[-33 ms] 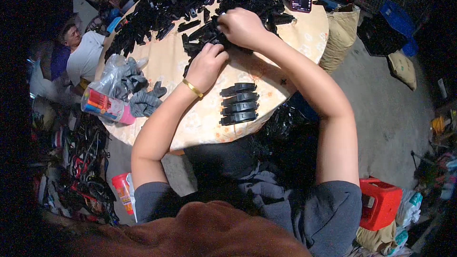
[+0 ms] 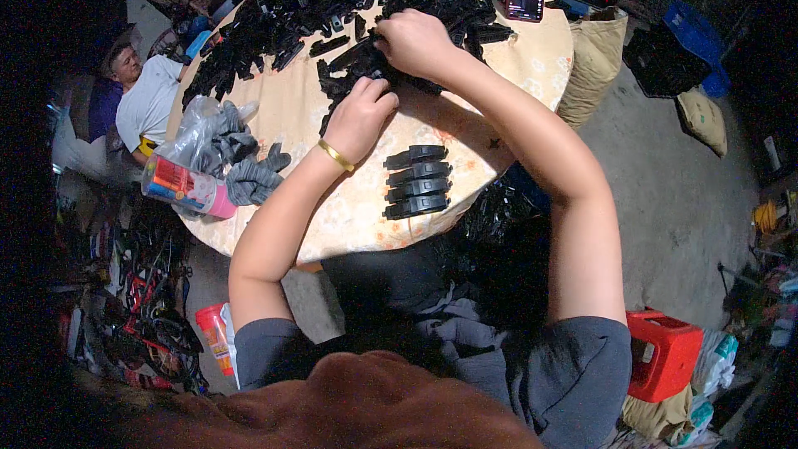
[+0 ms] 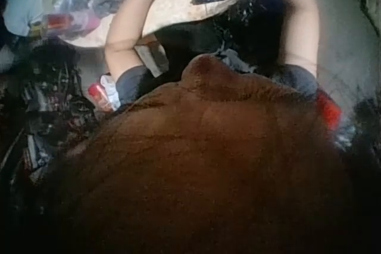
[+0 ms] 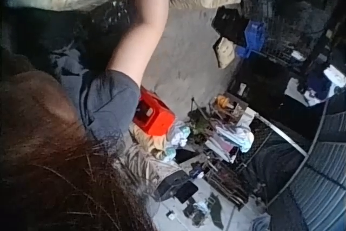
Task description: The person assembles small black plastic buckle components by hand, taking them from a pile on a table and fitting them together.
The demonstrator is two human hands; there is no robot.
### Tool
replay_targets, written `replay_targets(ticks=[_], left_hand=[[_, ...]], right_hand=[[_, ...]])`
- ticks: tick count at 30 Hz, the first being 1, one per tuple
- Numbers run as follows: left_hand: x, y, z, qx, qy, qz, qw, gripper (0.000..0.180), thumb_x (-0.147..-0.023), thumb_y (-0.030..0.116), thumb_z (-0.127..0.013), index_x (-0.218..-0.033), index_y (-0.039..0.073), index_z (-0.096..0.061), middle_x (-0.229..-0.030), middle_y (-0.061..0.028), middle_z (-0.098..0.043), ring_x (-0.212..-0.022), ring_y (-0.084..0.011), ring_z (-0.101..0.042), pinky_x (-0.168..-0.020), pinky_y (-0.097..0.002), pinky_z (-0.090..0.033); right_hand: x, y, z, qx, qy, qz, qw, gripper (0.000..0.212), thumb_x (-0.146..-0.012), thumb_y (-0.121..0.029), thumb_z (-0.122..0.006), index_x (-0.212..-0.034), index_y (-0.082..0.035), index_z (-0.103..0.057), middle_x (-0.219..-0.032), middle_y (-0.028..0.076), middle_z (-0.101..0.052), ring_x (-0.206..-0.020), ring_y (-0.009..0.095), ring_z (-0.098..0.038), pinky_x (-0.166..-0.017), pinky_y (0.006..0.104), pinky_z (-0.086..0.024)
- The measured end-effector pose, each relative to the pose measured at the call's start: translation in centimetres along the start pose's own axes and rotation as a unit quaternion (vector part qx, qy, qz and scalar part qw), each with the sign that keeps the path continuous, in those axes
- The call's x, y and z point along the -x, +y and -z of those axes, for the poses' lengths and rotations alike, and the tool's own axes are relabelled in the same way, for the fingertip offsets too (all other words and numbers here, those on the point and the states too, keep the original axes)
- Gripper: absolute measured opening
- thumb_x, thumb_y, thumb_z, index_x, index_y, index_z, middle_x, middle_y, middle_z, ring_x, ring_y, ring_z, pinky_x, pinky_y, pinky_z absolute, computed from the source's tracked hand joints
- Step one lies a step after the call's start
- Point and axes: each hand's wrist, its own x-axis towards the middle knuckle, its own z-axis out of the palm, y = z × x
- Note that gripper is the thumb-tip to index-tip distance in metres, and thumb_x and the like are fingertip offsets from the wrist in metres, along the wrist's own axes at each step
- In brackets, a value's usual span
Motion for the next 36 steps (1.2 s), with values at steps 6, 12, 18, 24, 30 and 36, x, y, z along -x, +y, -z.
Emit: replay_targets(ticks=[6,12,18,24,30,36], left_hand=[[0.7,1.0,-0.2,0.023,0.047,0.033,0.998,0.018,-0.077,0.012,-0.063,-0.093,0.005,-0.059,-0.086,-0.0131,-0.053,-0.083,-0.0299,-0.053,-0.073,-0.0385,-0.048],[1.2,-0.3,-0.1,-0.008,0.045,0.145,0.988,0.021,-0.077,0.017,-0.066,-0.092,0.004,-0.057,-0.085,-0.0162,-0.054,-0.082,-0.0333,-0.055,-0.072,-0.0411,-0.047],[0.8,-1.4,0.2,0.058,0.116,0.213,0.968,0.014,-0.076,0.003,-0.057,-0.089,0.004,-0.053,-0.085,-0.0191,-0.058,-0.078,-0.0372,-0.059,-0.070,-0.0450,-0.048],[0.6,-3.2,3.4,0.047,0.171,0.288,0.941,0.013,-0.083,0.008,-0.054,-0.095,0.006,-0.060,-0.091,-0.0177,-0.059,-0.083,-0.0367,-0.058,-0.075,-0.0432,-0.048],[0.1,-2.1,4.5,0.477,0.060,0.380,0.790,0.020,-0.090,0.011,-0.050,-0.104,0.007,-0.064,-0.074,-0.0043,-0.061,-0.060,-0.0109,-0.057,-0.051,-0.0237,-0.047],[0.8,0.7,3.0,0.345,-0.113,0.257,0.896,0.019,-0.085,0.016,-0.055,-0.095,0.002,-0.064,-0.085,-0.0151,-0.064,-0.075,-0.0236,-0.062,-0.069,-0.0332,-0.049]], right_hand=[[-5.2,-1.6,-2.7,0.047,-0.220,-0.133,0.965,0.025,-0.075,-0.028,-0.065,-0.090,-0.008,-0.070,-0.091,0.014,-0.068,-0.087,0.029,-0.065,-0.074,0.0388,-0.052],[-5.0,-1.8,-3.8,0.033,-0.138,-0.077,0.987,0.020,-0.070,-0.015,-0.058,-0.086,-0.009,-0.070,-0.086,0.014,-0.067,-0.086,0.030,-0.065,-0.074,0.0394,-0.053],[-0.5,-1.4,1.8,-0.072,-0.058,-0.036,0.995,0.029,-0.074,-0.029,-0.065,-0.092,-0.007,-0.069,-0.086,0.016,-0.065,-0.081,0.033,-0.062,-0.073,0.0399,-0.050],[6.6,-1.4,3.3,-0.112,-0.137,-0.065,0.982,0.034,-0.073,-0.022,-0.072,-0.102,-0.005,-0.066,-0.086,0.018,-0.063,-0.081,0.033,-0.062,-0.071,0.0385,-0.050],[8.1,-1.0,3.9,-0.174,-0.102,-0.115,0.973,0.043,-0.070,-0.025,-0.074,-0.106,-0.003,-0.062,-0.092,0.020,-0.065,-0.086,0.035,-0.062,-0.075,0.0410,-0.050],[8.4,-0.1,4.3,-0.297,-0.101,-0.234,0.920,0.023,-0.077,-0.019,-0.069,-0.096,-0.006,-0.068,-0.087,0.016,-0.067,-0.076,0.026,-0.066,-0.070,0.0326,-0.052]])
